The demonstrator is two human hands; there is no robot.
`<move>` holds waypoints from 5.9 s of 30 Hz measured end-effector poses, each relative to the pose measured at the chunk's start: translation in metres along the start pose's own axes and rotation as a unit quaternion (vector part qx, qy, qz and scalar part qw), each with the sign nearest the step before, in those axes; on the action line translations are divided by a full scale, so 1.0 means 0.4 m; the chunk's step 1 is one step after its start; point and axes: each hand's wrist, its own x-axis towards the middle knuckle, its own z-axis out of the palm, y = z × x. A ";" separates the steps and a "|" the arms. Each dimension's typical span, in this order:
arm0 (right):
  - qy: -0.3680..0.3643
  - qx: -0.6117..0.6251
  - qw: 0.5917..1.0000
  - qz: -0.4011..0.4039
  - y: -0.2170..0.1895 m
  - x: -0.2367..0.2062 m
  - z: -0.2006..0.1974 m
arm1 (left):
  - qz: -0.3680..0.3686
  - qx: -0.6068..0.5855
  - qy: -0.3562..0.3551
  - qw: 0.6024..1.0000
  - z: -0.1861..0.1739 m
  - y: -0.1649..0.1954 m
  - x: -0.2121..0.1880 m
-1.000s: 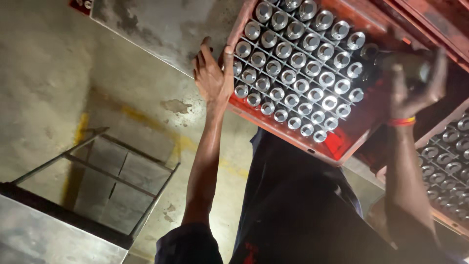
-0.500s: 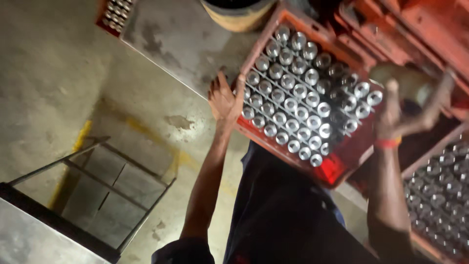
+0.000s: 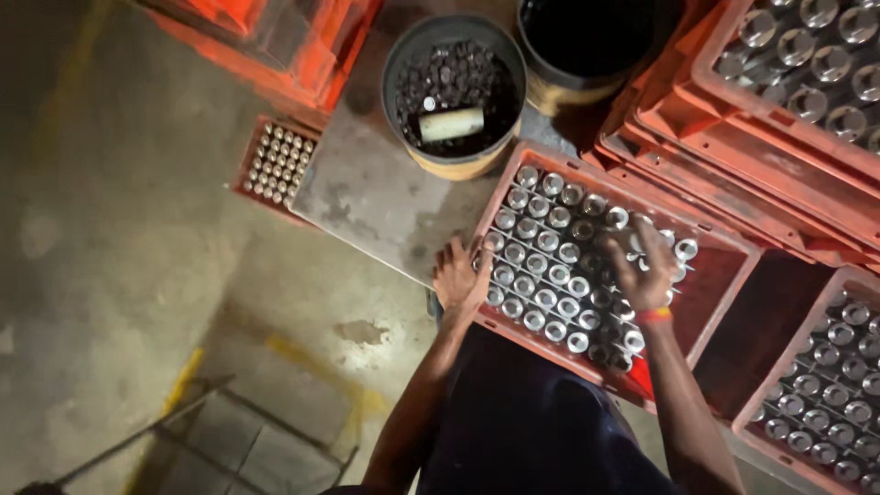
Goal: The person repeatedly picks small metal caps from a bucket and places them into empty slots in a red crate. They occasionally use a cylindrical tool to press or adjust caps within the crate. The process continues throughout the clip with the crate gradually filling.
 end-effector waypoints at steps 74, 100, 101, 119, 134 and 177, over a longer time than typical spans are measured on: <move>-0.041 0.030 0.996 -0.075 -0.163 -0.454 -0.012 | 0.133 -0.055 -0.015 0.989 0.008 -0.063 0.010; -0.160 0.013 0.982 -0.102 -0.311 -0.280 0.089 | 0.152 -0.118 -0.012 0.981 0.013 -0.063 0.016; -0.133 0.056 0.989 -0.042 -0.301 -0.255 0.096 | 0.134 -0.110 -0.021 0.985 0.013 -0.062 0.016; 0.052 0.053 0.997 0.006 -0.116 -0.184 0.109 | 0.163 -0.134 -0.011 0.977 -0.010 -0.065 0.009; 0.070 0.123 0.990 0.003 -0.089 -0.087 0.101 | 0.183 -0.181 0.008 0.966 -0.023 -0.071 0.011; 0.104 0.072 0.991 -0.054 -0.019 0.054 0.070 | 0.171 -0.212 -0.008 0.962 -0.036 -0.067 0.009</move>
